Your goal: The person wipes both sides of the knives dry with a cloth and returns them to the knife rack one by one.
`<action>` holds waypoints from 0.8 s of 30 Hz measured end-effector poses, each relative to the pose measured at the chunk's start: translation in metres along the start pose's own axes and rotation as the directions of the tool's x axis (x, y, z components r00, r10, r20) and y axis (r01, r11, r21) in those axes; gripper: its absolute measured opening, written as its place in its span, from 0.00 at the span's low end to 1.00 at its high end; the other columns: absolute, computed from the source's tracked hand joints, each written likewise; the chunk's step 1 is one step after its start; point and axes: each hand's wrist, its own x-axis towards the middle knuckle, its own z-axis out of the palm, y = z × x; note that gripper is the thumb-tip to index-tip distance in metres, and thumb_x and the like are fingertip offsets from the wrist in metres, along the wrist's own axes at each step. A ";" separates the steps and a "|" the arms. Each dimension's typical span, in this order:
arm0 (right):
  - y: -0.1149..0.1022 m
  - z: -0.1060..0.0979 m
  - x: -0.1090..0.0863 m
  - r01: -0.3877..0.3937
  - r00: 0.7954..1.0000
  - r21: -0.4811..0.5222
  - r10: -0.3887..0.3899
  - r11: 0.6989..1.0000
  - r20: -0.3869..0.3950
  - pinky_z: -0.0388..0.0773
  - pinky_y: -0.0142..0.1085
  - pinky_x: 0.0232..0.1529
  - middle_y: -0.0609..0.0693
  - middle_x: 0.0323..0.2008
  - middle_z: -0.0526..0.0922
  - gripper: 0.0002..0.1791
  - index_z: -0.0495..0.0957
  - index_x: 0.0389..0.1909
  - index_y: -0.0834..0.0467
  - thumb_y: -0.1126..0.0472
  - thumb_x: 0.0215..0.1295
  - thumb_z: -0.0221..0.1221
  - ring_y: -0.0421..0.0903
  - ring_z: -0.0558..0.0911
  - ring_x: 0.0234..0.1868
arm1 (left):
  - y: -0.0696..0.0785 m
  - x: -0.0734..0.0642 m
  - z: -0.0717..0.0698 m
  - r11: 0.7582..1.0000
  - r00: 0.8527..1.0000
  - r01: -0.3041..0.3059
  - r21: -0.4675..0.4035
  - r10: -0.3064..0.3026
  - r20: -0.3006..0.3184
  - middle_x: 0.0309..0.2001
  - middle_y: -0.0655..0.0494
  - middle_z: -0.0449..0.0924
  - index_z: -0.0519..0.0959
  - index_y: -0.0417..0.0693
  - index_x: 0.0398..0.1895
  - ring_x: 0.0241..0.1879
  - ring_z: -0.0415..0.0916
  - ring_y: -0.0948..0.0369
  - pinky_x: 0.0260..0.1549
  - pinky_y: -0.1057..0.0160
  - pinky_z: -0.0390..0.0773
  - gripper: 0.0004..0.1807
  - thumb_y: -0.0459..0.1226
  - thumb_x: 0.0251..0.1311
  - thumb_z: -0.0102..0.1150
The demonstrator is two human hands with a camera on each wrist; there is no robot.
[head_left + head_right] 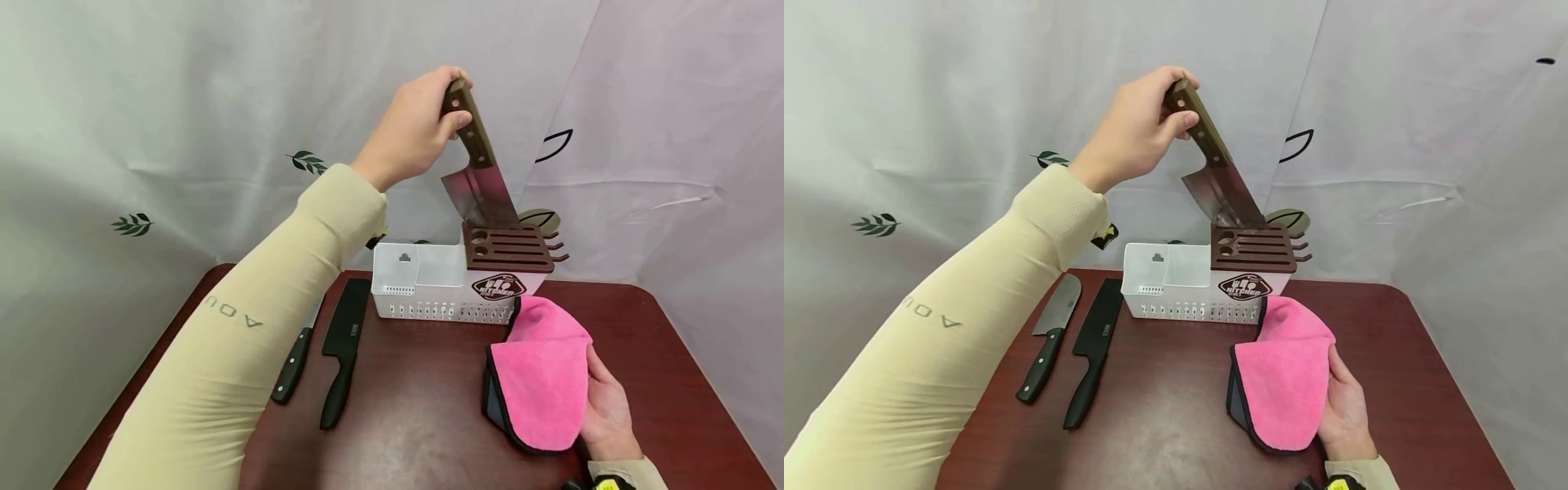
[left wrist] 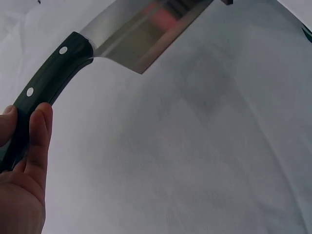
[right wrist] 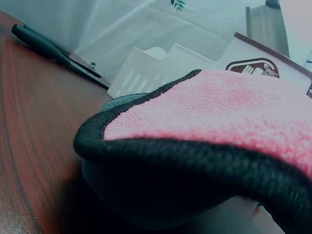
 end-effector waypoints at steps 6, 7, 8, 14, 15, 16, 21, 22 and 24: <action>0.000 -0.001 -0.002 -0.014 1.000 -0.004 0.015 1.000 0.019 0.52 0.38 0.75 0.56 0.67 0.73 0.35 0.70 0.67 0.66 0.43 0.83 0.31 0.51 0.68 0.71 | 0.012 0.004 0.018 0.997 1.000 0.023 0.069 -0.023 -0.013 0.55 0.54 0.74 0.70 0.44 0.66 0.52 0.70 0.63 0.52 0.75 0.66 0.21 0.41 0.74 0.52; -0.001 -0.001 -0.003 -0.015 1.000 -0.004 0.015 1.000 0.017 0.52 0.38 0.74 0.56 0.67 0.73 0.34 0.70 0.67 0.66 0.43 0.83 0.31 0.51 0.68 0.71 | 0.014 0.005 0.021 0.997 0.999 0.034 0.066 -0.032 -0.023 0.55 0.54 0.74 0.70 0.44 0.66 0.53 0.70 0.63 0.52 0.75 0.66 0.21 0.40 0.74 0.52; -0.001 -0.001 -0.003 -0.016 1.000 -0.004 0.016 1.000 0.015 0.52 0.38 0.74 0.56 0.67 0.73 0.34 0.70 0.67 0.66 0.43 0.83 0.31 0.51 0.68 0.71 | 0.016 0.006 0.023 0.997 0.999 0.040 0.068 -0.037 -0.036 0.56 0.54 0.74 0.69 0.45 0.66 0.53 0.70 0.62 0.53 0.74 0.66 0.21 0.40 0.74 0.52; -0.003 -0.001 -0.003 -0.026 1.000 -0.019 0.026 0.999 0.016 0.52 0.39 0.75 0.57 0.67 0.73 0.34 0.71 0.66 0.66 0.43 0.83 0.31 0.51 0.68 0.71 | 0.024 0.011 0.037 0.995 0.995 0.074 0.062 -0.070 -0.073 0.61 0.54 0.72 0.68 0.49 0.70 0.56 0.72 0.62 0.54 0.74 0.68 0.23 0.40 0.74 0.52; -0.003 -0.001 -0.003 -0.026 1.000 -0.021 0.026 0.999 0.016 0.52 0.39 0.75 0.57 0.67 0.73 0.34 0.71 0.66 0.66 0.43 0.83 0.31 0.51 0.68 0.71 | 0.025 0.012 0.040 0.995 0.995 0.076 0.065 -0.071 -0.075 0.61 0.54 0.72 0.68 0.50 0.70 0.56 0.73 0.62 0.53 0.74 0.69 0.24 0.40 0.74 0.52; -0.003 -0.001 -0.003 -0.024 1.000 -0.022 0.024 0.999 0.014 0.52 0.39 0.74 0.57 0.67 0.73 0.35 0.71 0.66 0.65 0.43 0.83 0.31 0.51 0.68 0.70 | 0.025 0.012 0.041 0.995 0.995 0.078 0.068 -0.072 -0.075 0.61 0.54 0.73 0.68 0.50 0.71 0.56 0.73 0.62 0.53 0.74 0.69 0.24 0.40 0.74 0.52; 0.000 -0.002 -0.002 -0.013 1.000 -0.025 0.013 1.000 0.011 0.54 0.38 0.74 0.56 0.66 0.74 0.35 0.71 0.66 0.65 0.42 0.83 0.29 0.50 0.69 0.70 | 0.025 0.015 0.049 0.991 0.994 0.096 0.091 -0.091 -0.064 0.60 0.55 0.73 0.68 0.52 0.71 0.56 0.73 0.62 0.53 0.73 0.69 0.24 0.40 0.74 0.52; 0.000 -0.002 -0.001 -0.011 1.000 -0.025 0.011 1.000 0.010 0.54 0.38 0.74 0.56 0.66 0.74 0.36 0.72 0.66 0.65 0.42 0.82 0.29 0.50 0.69 0.70 | 0.024 0.016 0.050 0.990 0.993 0.102 0.096 -0.097 -0.060 0.61 0.55 0.73 0.68 0.53 0.72 0.56 0.73 0.62 0.54 0.73 0.69 0.24 0.40 0.74 0.52; 0.000 -0.002 -0.001 -0.006 1.000 -0.027 0.006 1.000 0.007 0.54 0.38 0.74 0.56 0.66 0.75 0.36 0.72 0.66 0.65 0.42 0.82 0.29 0.50 0.70 0.69 | 0.023 0.017 0.052 0.989 0.993 0.107 0.101 -0.102 -0.056 0.61 0.55 0.74 0.68 0.52 0.71 0.57 0.73 0.62 0.55 0.73 0.68 0.24 0.39 0.75 0.51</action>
